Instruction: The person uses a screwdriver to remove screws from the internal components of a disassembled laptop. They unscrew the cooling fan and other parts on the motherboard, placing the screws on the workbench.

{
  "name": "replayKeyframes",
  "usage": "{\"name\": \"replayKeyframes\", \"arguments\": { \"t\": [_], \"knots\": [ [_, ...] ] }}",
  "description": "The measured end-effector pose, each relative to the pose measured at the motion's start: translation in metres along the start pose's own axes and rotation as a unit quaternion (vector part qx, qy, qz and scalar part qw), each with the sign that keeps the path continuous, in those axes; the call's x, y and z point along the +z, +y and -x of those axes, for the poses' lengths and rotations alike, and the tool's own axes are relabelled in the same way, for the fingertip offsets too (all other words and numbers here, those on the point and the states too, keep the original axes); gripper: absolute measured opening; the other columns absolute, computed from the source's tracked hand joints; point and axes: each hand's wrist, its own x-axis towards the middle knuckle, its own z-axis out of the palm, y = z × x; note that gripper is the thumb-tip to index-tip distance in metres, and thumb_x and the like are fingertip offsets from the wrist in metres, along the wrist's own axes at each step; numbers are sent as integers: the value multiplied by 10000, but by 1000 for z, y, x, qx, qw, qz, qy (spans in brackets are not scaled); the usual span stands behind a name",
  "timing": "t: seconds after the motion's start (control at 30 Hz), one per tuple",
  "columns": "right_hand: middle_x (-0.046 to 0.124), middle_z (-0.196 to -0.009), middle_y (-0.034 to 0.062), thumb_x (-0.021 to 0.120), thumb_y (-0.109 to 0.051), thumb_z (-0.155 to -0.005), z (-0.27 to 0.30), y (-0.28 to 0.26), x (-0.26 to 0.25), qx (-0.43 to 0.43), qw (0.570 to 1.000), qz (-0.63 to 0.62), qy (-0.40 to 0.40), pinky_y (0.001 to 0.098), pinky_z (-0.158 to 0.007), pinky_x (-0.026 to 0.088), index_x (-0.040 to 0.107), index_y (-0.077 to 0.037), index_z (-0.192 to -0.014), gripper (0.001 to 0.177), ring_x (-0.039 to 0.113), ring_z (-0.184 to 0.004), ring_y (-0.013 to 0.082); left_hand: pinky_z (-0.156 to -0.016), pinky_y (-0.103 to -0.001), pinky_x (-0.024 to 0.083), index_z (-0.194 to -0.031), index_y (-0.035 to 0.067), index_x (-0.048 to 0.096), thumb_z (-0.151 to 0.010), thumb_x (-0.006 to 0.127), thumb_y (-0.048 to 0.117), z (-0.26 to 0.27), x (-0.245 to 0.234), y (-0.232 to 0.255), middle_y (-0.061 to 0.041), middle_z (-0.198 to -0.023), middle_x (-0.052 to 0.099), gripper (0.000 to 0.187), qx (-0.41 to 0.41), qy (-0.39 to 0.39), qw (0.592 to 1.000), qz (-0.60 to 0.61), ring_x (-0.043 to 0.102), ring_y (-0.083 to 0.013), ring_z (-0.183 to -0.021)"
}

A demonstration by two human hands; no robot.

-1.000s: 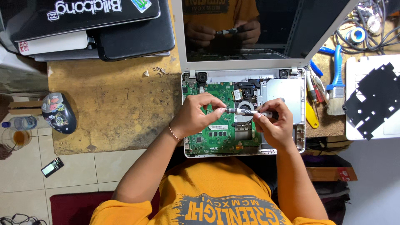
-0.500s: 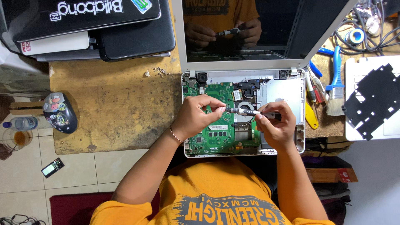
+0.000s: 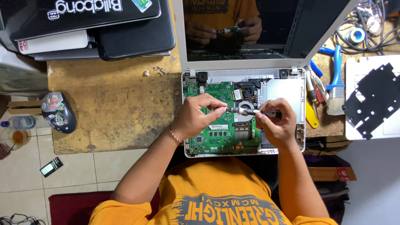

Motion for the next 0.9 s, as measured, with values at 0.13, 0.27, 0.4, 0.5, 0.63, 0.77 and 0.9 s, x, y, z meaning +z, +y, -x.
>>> {"name": "replayKeyframes", "arguments": {
  "t": [0.13,0.27,0.4,0.5,0.63,0.77,0.9],
  "knots": [
    [689,-807,251,738,43,-967,1,11,0,-2,1000,-18,-8,325,-479,556,557,34,-1019,188,699,-527,211,-814,-342,597,-1093,60,834,-984,768,163,4,-9,-2,-140,-920,831,164,-12,-8,1000,7,756,-209,-858],
    [708,-802,224,737,1,-975,1,14,-3,-1,1000,-13,-8,310,-464,556,571,2,-1022,172,702,-510,200,-790,-371,586,-1222,67,813,-1031,717,330,11,-26,-22,-147,-926,817,339,-7,39,999,9,720,-226,-810],
    [705,-818,219,729,1,-990,3,13,-7,13,1000,-2,5,321,-481,563,569,-8,-1032,166,686,-506,209,-745,-324,561,-1118,154,854,-976,790,202,23,-61,-58,-46,-864,801,162,-23,168,974,-150,696,-182,-773],
    [688,-803,227,737,1,-992,3,19,-7,17,1000,-10,12,326,-482,545,557,5,-1031,184,668,-492,207,-840,-377,563,-1075,150,845,-940,825,146,28,-88,-65,-44,-912,769,136,-9,188,941,-282,726,-250,-877],
    [682,-792,231,746,-5,-988,8,28,-5,34,999,0,25,341,-494,552,551,15,-1040,203,672,-505,230,-918,-442,580,-1099,141,830,-894,843,149,38,-100,-91,-68,-1042,713,205,-8,160,923,-350,716,-316,-1023],
    [695,-792,220,752,-23,-987,10,33,-3,37,999,4,25,332,-495,550,550,1,-1036,209,692,-524,233,-883,-436,591,-1080,126,844,-922,812,135,32,-81,-80,-87,-1029,720,161,-16,130,933,-334,722,-312,-964],
    [695,-807,238,757,-30,-987,11,32,-4,34,999,19,24,342,-496,550,543,7,-1026,221,690,-542,234,-840,-445,575,-973,174,843,-869,843,201,27,-64,-85,-45,-974,700,108,51,85,910,-402,712,-288,-940]
  ]
}}
